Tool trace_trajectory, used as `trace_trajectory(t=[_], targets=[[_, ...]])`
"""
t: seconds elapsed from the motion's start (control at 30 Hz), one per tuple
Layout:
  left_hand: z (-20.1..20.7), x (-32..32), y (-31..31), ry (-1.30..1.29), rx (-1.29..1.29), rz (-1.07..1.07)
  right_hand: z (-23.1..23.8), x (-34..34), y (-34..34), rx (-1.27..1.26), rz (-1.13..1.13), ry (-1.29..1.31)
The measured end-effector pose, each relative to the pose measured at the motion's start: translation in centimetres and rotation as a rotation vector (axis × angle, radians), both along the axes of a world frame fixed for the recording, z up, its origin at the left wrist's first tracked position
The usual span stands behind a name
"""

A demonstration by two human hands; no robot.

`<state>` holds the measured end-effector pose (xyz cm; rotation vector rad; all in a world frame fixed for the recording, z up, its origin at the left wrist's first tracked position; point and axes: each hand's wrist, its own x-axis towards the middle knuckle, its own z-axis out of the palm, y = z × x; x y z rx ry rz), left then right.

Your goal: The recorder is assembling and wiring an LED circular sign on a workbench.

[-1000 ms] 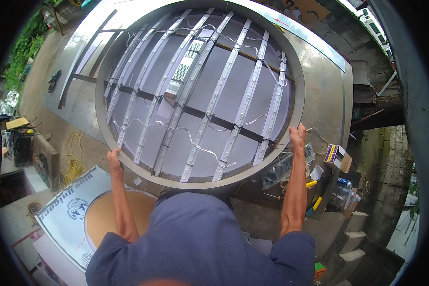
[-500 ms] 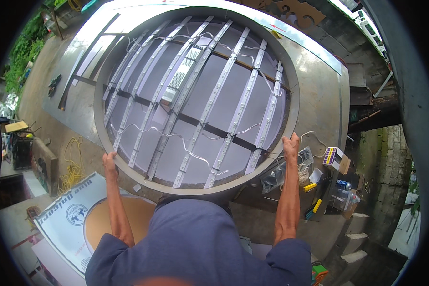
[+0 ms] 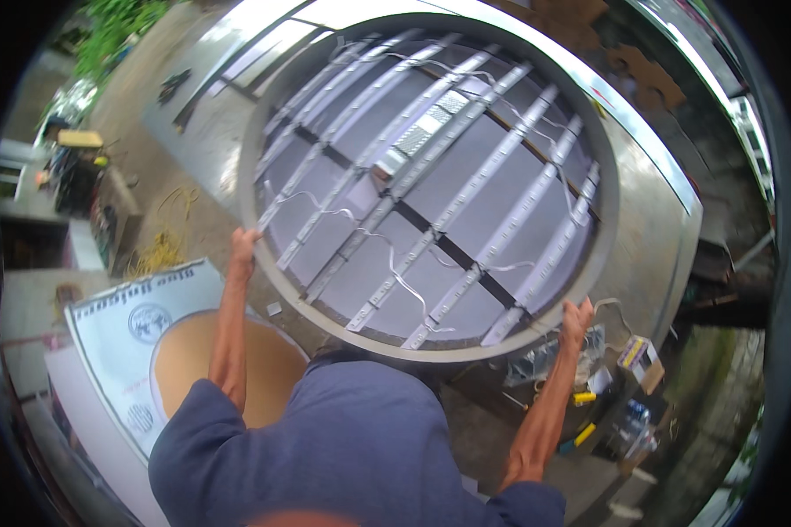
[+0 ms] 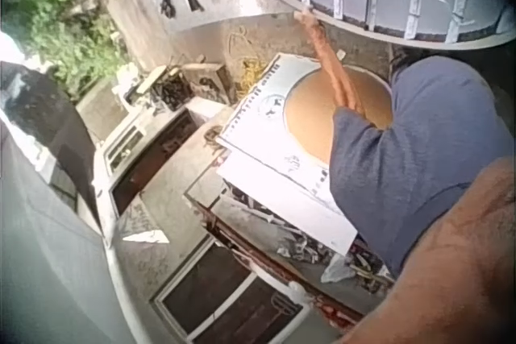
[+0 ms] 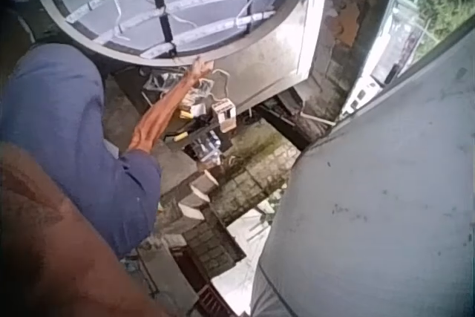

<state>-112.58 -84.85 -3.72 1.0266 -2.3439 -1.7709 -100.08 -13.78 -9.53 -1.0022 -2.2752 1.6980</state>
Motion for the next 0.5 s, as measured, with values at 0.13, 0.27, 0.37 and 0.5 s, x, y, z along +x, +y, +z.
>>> trace_trajectory(t=[0.13, 0.27, 0.37, 0.5], targets=[[0.2, -0.2, -1.7, -0.031, -0.038, -0.048, 1.2, -0.5, -0.5, -0.059, 0.022, -0.041], [2.0, -1.8, -0.4, -0.074, -0.122, -0.037, 1.3, -0.6, -0.8, -0.099, -0.037, -0.11], [2.5, -2.7, -0.2, -0.063, -0.15, -0.01, 2.5, -0.7, -1.2, -0.114, -0.05, -0.192], [1.7, -4.4, -0.5, -0.113, -0.124, -0.055, 3.5, -0.8, -1.0, -0.085, -0.053, -0.229]])
